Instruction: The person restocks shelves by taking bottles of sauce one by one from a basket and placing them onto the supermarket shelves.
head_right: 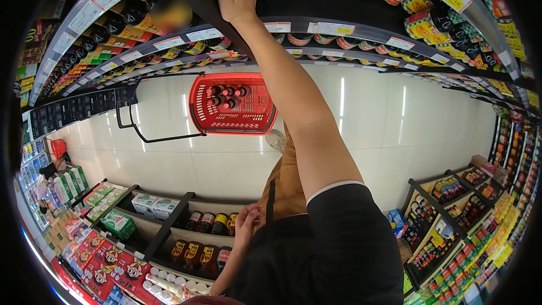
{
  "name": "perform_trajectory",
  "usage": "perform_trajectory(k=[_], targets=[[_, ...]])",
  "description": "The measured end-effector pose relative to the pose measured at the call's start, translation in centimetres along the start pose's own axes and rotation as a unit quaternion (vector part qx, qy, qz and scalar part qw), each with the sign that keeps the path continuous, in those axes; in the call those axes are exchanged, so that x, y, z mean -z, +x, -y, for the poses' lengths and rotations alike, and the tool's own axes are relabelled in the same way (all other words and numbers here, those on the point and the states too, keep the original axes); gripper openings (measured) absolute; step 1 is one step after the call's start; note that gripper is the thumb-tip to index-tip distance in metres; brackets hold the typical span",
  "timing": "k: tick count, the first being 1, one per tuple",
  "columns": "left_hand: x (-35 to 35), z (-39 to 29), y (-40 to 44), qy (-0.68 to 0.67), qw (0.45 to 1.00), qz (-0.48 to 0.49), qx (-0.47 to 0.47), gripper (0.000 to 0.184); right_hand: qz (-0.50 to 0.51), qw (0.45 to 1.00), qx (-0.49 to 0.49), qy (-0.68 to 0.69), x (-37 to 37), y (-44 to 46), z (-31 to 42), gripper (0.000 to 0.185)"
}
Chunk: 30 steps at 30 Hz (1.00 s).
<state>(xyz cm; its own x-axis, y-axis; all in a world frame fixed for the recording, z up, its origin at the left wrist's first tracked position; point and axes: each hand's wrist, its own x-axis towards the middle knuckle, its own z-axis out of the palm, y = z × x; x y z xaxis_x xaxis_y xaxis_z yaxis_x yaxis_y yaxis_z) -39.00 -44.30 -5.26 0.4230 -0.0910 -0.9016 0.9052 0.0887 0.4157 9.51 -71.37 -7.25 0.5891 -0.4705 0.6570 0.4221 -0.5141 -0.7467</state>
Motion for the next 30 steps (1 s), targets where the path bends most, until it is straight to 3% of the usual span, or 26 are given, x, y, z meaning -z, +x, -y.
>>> perform_trajectory(k=[14, 17, 23, 26, 27, 28, 30], targets=[[0.5, -1.5, 0.2, 0.008, 1.000, -0.004, -0.003, 0.022, 0.073, 0.989, -0.066, 0.107, 0.9, 1.3, 1.2, 0.055], [0.9, -1.3, 0.5, 0.020, 1.000, -0.001, -0.003, 0.024, 0.011, 0.996, 0.010, 0.087, 0.3, 1.6, 0.3, 0.061], [1.3, -1.2, 0.7, 0.045, 0.999, 0.004, -0.015, 0.027, 0.097, 0.986, -0.073, 0.117, 0.9, 1.5, -0.9, 0.065], [1.3, -2.0, 0.1, 0.035, 0.999, -0.001, -0.013, 0.027, 0.093, 0.980, -0.089, 0.154, 0.6, 1.7, -3.3, 0.063], [1.4, -2.0, 0.0, 0.029, 0.999, -0.004, -0.016, 0.028, 0.086, 0.971, -0.123, 0.188, -0.1, 1.3, -5.0, 0.063], [1.5, -1.9, 0.0, 0.022, 1.000, -0.008, -0.018, 0.028, 0.153, 0.938, -0.197, 0.241, -0.1, 1.0, -7.6, 0.062], [1.8, -1.7, -0.2, 0.022, 0.999, -0.012, -0.023, 0.028, 0.116, 0.929, -0.221, 0.274, -0.1, 0.9, -6.5, 0.064]])
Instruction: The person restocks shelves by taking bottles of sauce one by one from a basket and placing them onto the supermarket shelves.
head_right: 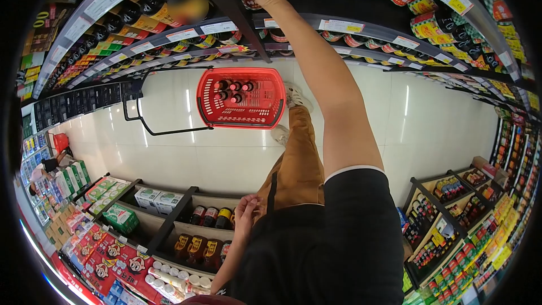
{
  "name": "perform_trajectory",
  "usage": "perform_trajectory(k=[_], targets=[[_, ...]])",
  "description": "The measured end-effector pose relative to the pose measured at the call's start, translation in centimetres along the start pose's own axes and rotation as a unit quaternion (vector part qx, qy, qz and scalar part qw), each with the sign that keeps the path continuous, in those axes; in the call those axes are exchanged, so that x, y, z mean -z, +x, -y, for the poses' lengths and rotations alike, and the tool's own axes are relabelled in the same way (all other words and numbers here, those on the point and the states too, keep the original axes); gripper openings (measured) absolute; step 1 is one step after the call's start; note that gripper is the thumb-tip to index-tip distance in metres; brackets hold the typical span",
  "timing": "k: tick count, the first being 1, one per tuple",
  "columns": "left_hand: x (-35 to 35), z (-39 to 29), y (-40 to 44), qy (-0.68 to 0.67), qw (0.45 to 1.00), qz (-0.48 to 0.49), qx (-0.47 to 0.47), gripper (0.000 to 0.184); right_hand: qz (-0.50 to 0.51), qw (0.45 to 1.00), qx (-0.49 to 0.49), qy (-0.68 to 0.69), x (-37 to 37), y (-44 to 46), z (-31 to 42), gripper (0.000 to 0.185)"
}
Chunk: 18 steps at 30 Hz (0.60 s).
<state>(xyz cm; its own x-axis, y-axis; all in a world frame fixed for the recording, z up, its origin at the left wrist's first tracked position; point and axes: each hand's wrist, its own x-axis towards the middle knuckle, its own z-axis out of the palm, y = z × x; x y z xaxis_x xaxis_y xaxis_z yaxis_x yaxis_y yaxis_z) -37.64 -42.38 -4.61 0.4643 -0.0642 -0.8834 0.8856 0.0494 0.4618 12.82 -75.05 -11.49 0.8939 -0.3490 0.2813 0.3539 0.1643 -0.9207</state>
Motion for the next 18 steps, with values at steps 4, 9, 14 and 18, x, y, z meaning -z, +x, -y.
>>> perform_trajectory(k=[4, 9, 14, 18], targets=[[-0.2, 0.1, -0.2, -0.006, 1.000, 0.001, -0.008, 0.028, -0.036, 0.997, 0.061, -0.013, -1.0, -0.8, 1.7, 0.071], [-0.5, 0.0, -0.5, 0.007, 1.000, -0.004, -0.009, 0.028, -0.009, 0.999, 0.015, -0.038, -0.6, -1.1, 2.6, 0.076], [-0.1, 1.2, -0.8, -0.012, 1.000, -0.001, -0.013, 0.027, -0.016, 0.998, 0.039, -0.048, -0.7, -1.3, 3.4, 0.064], [-0.2, 1.6, -1.4, -0.029, 0.999, -0.013, -0.020, 0.027, -0.005, 0.999, 0.033, -0.009, 0.1, -0.7, 1.1, 0.051]])
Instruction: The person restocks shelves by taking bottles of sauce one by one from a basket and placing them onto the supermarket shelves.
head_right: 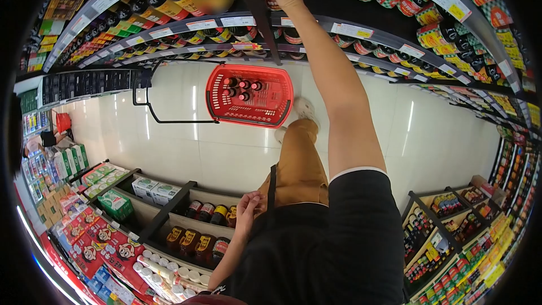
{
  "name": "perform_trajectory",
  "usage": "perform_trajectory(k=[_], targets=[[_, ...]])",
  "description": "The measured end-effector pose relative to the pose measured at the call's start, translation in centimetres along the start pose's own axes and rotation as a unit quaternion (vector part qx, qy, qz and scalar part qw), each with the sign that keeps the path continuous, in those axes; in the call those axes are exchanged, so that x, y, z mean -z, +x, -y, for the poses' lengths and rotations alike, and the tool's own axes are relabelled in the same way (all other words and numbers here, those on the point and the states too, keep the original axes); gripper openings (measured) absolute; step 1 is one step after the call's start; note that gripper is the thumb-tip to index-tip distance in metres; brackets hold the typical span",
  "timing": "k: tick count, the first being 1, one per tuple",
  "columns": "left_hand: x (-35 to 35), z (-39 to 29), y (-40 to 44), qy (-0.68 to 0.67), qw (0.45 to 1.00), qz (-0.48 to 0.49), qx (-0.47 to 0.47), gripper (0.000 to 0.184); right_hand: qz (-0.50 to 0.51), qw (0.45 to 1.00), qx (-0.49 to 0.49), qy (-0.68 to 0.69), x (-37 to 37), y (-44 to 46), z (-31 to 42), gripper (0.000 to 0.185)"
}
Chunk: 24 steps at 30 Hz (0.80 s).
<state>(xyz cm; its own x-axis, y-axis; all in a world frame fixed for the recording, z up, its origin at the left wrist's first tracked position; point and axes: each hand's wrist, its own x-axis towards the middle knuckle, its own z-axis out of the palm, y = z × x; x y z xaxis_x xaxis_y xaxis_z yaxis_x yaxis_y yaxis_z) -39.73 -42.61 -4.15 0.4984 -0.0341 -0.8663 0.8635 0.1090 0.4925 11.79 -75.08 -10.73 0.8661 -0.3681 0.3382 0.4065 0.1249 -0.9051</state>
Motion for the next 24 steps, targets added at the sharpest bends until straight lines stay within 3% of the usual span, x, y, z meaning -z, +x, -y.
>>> perform_trajectory(k=[4, 5, 9, 12, 14, 15, 16, 17, 19, 21, 22, 23, 24], targets=[[-0.7, 0.0, -0.3, -0.026, 0.999, -0.009, -0.017, 0.026, -0.011, 1.000, -0.027, 0.010, 0.8, -0.3, -0.2, 0.046], [-0.9, 0.1, -0.3, -0.019, 1.000, -0.009, -0.021, 0.026, -0.054, 0.997, -0.058, 0.011, 0.7, -0.3, -0.4, 0.044], [-1.4, 1.2, 0.3, -0.004, 0.999, -0.001, -0.034, 0.027, 0.016, 0.999, -0.039, 0.013, 3.3, 0.7, -4.3, 0.046], [-2.5, 1.3, 0.4, -0.002, 1.000, 0.010, -0.028, 0.026, 0.031, 0.996, -0.068, -0.048, 2.1, -0.6, 1.3, 0.049], [-3.6, 1.6, 0.5, 0.003, 1.000, 0.023, -0.020, 0.026, 0.080, 0.997, -0.017, -0.015, 3.4, -1.7, 4.4, 0.055], [-4.0, 1.7, 0.5, 0.008, 0.999, 0.031, -0.015, 0.026, 0.082, 0.995, -0.019, 0.057, 6.6, -1.5, 1.8, 0.062], [-4.4, 2.0, 0.5, 0.013, 0.999, 0.038, -0.011, 0.026, 0.059, 0.995, 0.070, -0.024, 6.1, -3.6, 7.3, 0.060], [-4.7, 2.4, 0.5, 0.010, 0.999, 0.040, -0.006, 0.026, -0.005, 0.998, 0.021, -0.060, 7.6, -5.6, 9.2, 0.073], [-5.4, 3.2, 0.6, 0.005, 0.999, 0.043, -0.001, 0.025, -0.078, 0.996, -0.041, 0.021, 11.6, -11.8, 9.5, 0.071], [-6.4, 3.5, 0.4, -0.011, 0.999, 0.039, 0.009, 0.025, -0.045, 0.986, -0.160, -0.014, 16.4, -20.9, 6.8, 0.055], [-6.8, 3.6, 0.3, -0.018, 0.999, 0.036, 0.013, 0.025, -0.020, 0.948, -0.274, -0.161, 19.6, -27.5, 4.7, 0.046], [-7.0, 3.8, 0.4, -0.010, 0.999, 0.038, 0.015, 0.025, -0.002, 0.898, -0.406, -0.171, 22.0, -34.5, 3.0, 0.041], [-7.1, 4.2, 0.8, -0.003, 0.999, 0.040, 0.017, 0.026, 0.085, 0.843, -0.488, -0.211, 26.8, -43.4, -0.2, 0.039]])
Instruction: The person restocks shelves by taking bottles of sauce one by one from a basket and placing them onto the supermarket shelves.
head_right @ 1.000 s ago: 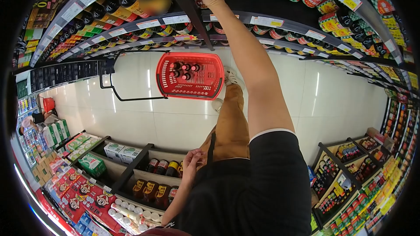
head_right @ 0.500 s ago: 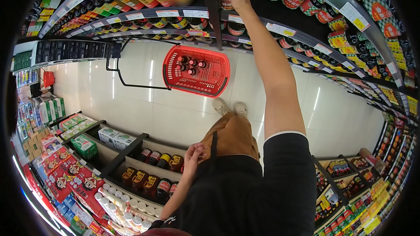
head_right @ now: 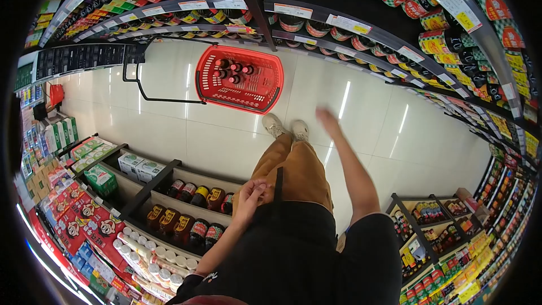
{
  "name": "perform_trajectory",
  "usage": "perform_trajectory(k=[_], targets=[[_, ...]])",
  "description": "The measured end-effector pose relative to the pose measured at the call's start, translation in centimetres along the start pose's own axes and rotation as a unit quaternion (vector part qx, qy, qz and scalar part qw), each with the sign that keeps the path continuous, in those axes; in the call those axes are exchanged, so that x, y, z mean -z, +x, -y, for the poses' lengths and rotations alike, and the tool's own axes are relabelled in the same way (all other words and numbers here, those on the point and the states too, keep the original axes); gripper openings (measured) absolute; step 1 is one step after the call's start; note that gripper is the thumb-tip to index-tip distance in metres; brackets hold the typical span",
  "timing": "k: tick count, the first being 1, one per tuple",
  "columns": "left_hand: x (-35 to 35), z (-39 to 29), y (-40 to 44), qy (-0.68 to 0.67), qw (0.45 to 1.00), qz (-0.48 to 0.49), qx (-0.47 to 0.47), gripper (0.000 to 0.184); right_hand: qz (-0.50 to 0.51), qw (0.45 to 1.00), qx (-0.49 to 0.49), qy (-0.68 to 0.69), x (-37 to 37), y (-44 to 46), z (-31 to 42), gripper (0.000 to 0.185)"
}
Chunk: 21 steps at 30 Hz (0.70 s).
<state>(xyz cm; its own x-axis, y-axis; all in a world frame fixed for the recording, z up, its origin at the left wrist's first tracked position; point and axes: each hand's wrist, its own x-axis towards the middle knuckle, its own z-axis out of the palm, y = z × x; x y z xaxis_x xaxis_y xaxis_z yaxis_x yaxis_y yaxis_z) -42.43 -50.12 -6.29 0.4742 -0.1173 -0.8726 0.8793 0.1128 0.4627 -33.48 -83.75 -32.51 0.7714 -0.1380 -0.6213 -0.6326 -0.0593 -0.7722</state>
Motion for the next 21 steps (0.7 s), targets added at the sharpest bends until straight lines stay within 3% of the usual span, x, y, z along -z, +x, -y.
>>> perform_trajectory(k=[1, 2, 3, 4, 6, 9, 11, 12, 13, 15, 17, 18, 20, 21], targets=[[-0.1, 0.4, 0.3, 0.007, 1.000, 0.002, 0.003, 0.026, 0.159, 0.950, -0.028, -0.269, 1.4, -0.3, -14.6, 0.042], [-0.2, 0.7, 0.6, 0.003, 1.000, -0.001, -0.006, 0.026, 0.220, 0.852, -0.141, -0.453, 0.4, -7.3, -10.0, 0.049], [-0.3, 1.0, 1.0, -0.001, 1.000, -0.003, -0.014, 0.027, 0.226, 0.846, -0.197, -0.442, 0.9, -12.2, -10.0, 0.055], [-0.6, 1.1, 1.6, -0.005, 1.000, -0.003, -0.023, 0.027, 0.194, 0.872, -0.209, -0.398, 1.8, -15.2, -15.0, 0.056], [-1.2, 1.0, 2.5, 0.009, 0.999, -0.010, -0.045, 0.028, 0.106, 0.866, -0.244, -0.422, 2.8, -19.9, -19.3, 0.053], [-0.8, 2.3, 4.5, 0.044, 0.996, -0.021, -0.075, 0.029, 0.134, 0.885, -0.168, -0.414, 3.3, -21.4, -19.0, 0.053], [-0.2, 3.0, 6.4, 0.139, 0.986, -0.018, -0.085, 0.030, 0.061, 0.901, -0.249, -0.351, 2.4, -18.2, -16.6, 0.051], [0.8, 2.8, 7.4, 0.222, 0.971, -0.013, -0.084, 0.031, -0.003, 0.939, -0.209, -0.271, 1.7, -16.7, -16.4, 0.047], [2.1, 2.7, 8.3, 0.305, 0.949, -0.005, -0.081, 0.032, -0.033, 0.962, -0.127, -0.241, 0.9, -14.9, -16.4, 0.040], [5.7, 4.4, 10.5, 0.485, 0.872, -0.015, -0.061, 0.039, -0.087, 0.978, -0.124, -0.144, -2.1, -12.4, -9.9, 0.034], [11.8, 8.8, 14.1, 0.607, 0.793, -0.011, -0.048, 0.050, -0.094, 0.977, -0.088, -0.172, -5.6, -11.1, -9.5, 0.033], [13.5, 8.6, 14.2, 0.642, 0.766, 0.019, -0.008, 0.051, -0.098, 0.975, -0.072, -0.185, -7.7, -10.7, -9.5, 0.032], [15.9, 7.4, 14.2, 0.703, 0.703, 0.077, 0.072, 0.053, -0.017, 0.951, -0.129, -0.281, -12.5, -11.2, -9.9, 0.030], [17.0, 6.2, 13.9, 0.699, 0.697, 0.133, 0.096, 0.059, -0.049, 0.929, -0.067, -0.362, -14.9, -12.2, -9.0, 0.031]])
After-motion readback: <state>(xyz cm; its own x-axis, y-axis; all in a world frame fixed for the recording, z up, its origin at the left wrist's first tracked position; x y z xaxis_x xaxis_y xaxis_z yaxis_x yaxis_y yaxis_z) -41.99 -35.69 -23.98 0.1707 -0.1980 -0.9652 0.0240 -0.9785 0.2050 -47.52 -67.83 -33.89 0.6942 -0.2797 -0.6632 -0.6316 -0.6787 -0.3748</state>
